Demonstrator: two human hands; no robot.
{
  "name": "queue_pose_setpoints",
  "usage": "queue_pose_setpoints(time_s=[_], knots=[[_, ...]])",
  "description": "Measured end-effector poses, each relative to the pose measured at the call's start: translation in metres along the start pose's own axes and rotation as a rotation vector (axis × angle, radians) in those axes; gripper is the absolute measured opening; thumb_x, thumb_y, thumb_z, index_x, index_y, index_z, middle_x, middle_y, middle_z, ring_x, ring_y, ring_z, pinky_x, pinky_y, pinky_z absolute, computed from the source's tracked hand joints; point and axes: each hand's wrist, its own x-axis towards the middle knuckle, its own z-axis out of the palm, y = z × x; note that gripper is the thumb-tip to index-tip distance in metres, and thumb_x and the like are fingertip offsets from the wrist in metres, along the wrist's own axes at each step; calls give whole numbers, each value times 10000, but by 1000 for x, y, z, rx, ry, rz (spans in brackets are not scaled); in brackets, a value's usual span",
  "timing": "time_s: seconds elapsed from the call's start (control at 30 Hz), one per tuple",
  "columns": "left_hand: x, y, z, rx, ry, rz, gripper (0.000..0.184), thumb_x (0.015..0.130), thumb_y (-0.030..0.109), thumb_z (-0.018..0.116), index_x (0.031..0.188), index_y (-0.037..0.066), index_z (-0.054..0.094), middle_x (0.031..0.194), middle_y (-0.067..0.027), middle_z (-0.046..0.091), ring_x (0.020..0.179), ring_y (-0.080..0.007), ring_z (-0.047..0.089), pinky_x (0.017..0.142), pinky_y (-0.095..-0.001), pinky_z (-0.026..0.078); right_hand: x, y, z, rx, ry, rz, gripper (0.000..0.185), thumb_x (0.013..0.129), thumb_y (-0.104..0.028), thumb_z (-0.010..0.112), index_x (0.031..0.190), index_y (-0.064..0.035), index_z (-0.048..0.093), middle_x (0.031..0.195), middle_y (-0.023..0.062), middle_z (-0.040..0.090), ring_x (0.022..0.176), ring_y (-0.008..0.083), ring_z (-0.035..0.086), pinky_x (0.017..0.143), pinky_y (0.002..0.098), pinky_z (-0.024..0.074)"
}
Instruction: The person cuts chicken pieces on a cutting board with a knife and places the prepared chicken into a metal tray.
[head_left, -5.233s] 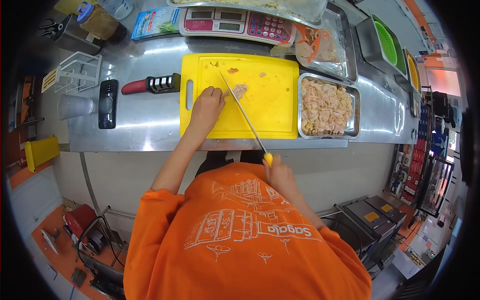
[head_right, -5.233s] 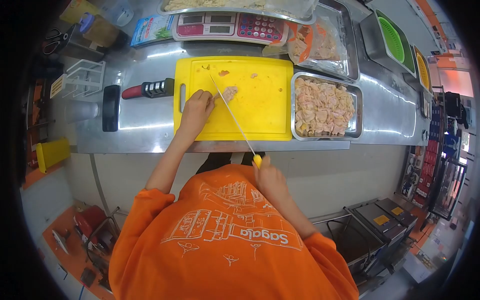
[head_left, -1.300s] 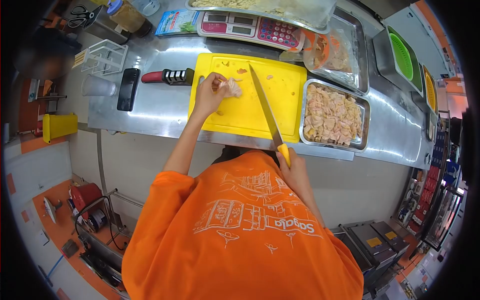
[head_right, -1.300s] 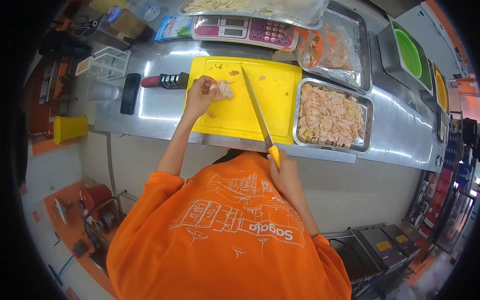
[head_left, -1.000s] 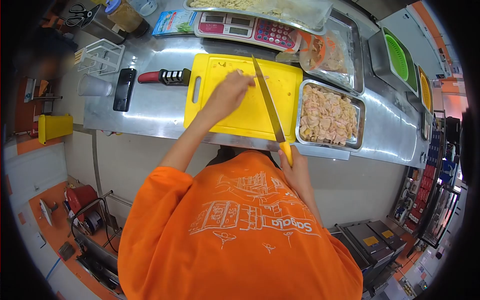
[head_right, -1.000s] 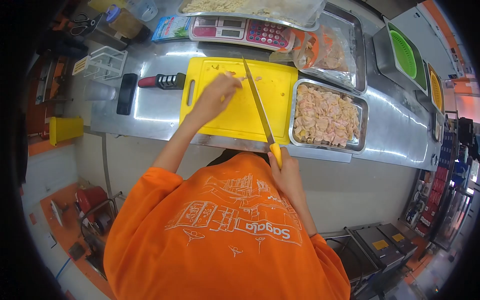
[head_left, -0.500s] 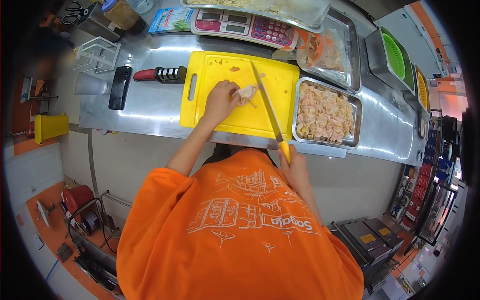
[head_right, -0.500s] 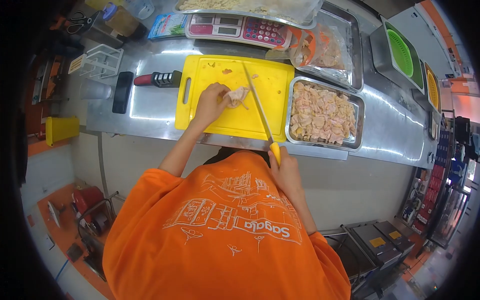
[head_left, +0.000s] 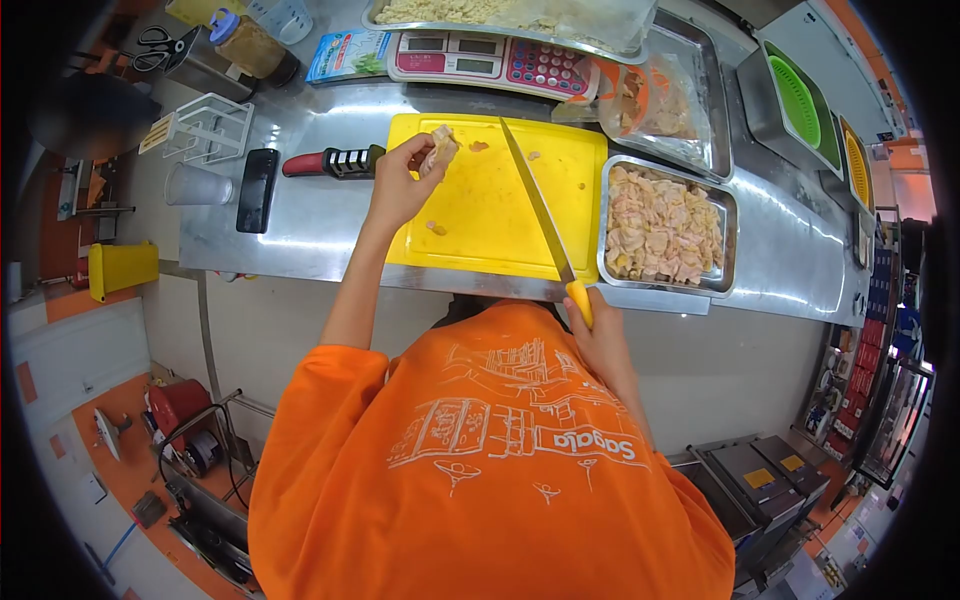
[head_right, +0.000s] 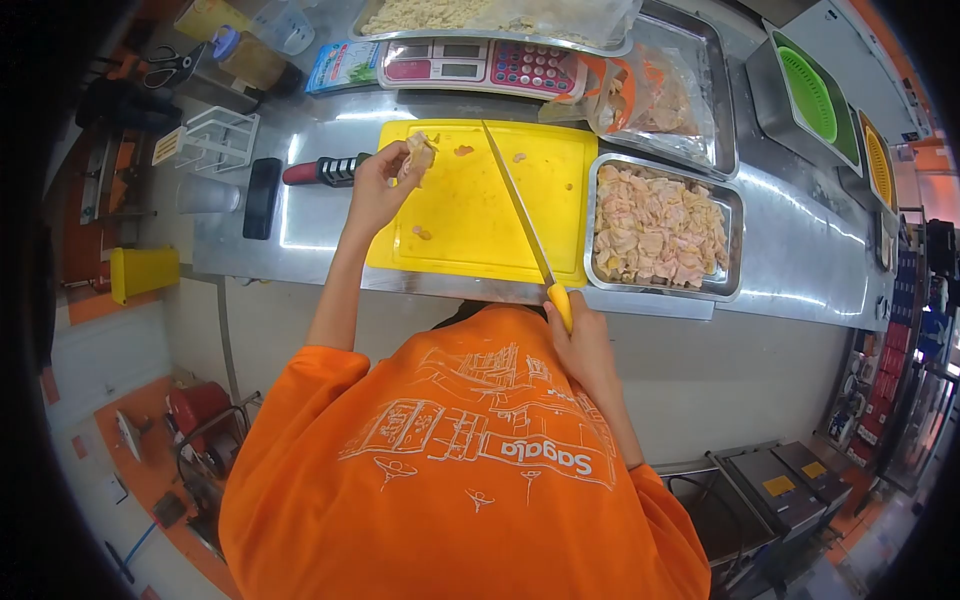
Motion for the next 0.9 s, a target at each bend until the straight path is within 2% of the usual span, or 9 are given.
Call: queue_pose_setpoints(time_s=[0.1, 0.17, 0.2, 0.3, 0.4, 0.6, 0.73, 0.8, 0.9], knots=[[-9, 5, 19, 162, -58, 163, 242, 802, 54, 684, 1035, 6, 641, 918, -133, 669, 854, -233, 663, 761, -299, 515, 0, 0, 1, 24, 16, -25, 257, 952, -216, 602, 1009, 32, 564, 712, 280, 617, 677, 477, 611, 553, 494, 450], [-26, -2, 48, 762, -359, 469, 248, 755, 37, 693, 996, 8, 644, 963, -147, 624, 938, -317, 616, 808, -389, 508, 1, 0, -1, 55, 5, -17, 253, 951, -213, 604, 1005, 30, 556, 711, 285, 614, 675, 485, 604, 554, 507, 444], [-36, 4, 51, 759, -358, 470, 248, 755, 37, 693, 996, 8, 644, 963, -147, 624, 938, -317, 616, 808, -389, 508, 0, 1, -4, 52, 7, -16, 253, 951, -213, 604, 1005, 30, 556, 711, 285, 614, 675, 485, 604, 554, 507, 444], [-50, 14, 51, 415, -391, 371, 231, 775, 41, 688, 1000, 21, 640, 993, -142, 585, 993, -342, 564, 854, -444, 481, -2, 1, -5, -30, 14, -26, 247, 955, -212, 597, 1000, 26, 547, 710, 286, 612, 678, 493, 597, 556, 514, 438], [-34, -14, 51, 348, 9, 322, 289, 793, 82, 701, 1059, 23, 602, 1014, -149, 599, 979, -341, 569, 858, -400, 471, -5, -3, 4, 17, -11, -6, 251, 957, -216, 591, 988, 28, 538, 709, 290, 612, 679, 494, 597, 558, 519, 438], [-11, -22, 47, 534, -197, 278, 288, 791, 77, 718, 1045, 18, 595, 915, -132, 594, 941, -327, 576, 803, -391, 479, -7, 13, 18, -73, -18, -52, 262, 956, -223, 590, 968, 31, 527, 708, 300, 611, 677, 495, 600, 564, 529, 448], [-24, -23, 38, 446, -108, 276, 228, 841, 73, 686, 1032, 18, 574, 925, -118, 613, 908, -267, 618, 784, -345, 492, -11, 10, 13, -54, 3, 27, 255, 955, -219, 591, 969, 29, 533, 706, 301, 610, 680, 495, 601, 568, 530, 448], [-28, -18, 39, -72, -107, 19, 163, 899, 69, 640, 1019, 13, 545, 946, -118, 642, 879, -204, 657, 757, -289, 501, -11, 7, 14, -44, 7, 32, 255, 955, -219, 591, 971, 30, 538, 706, 300, 611, 681, 495, 602, 568, 529, 447], [-21, -21, 52, -302, -88, -48, 136, 929, 61, 602, 1020, 3, 520, 959, -120, 666, 879, -169, 672, 740, -257, 501, -10, 7, 16, 32, 11, 39, 254, 957, -217, 589, 973, 33, 553, 717, 296, 615, 691, 492, 605, 564, 518, 445]])
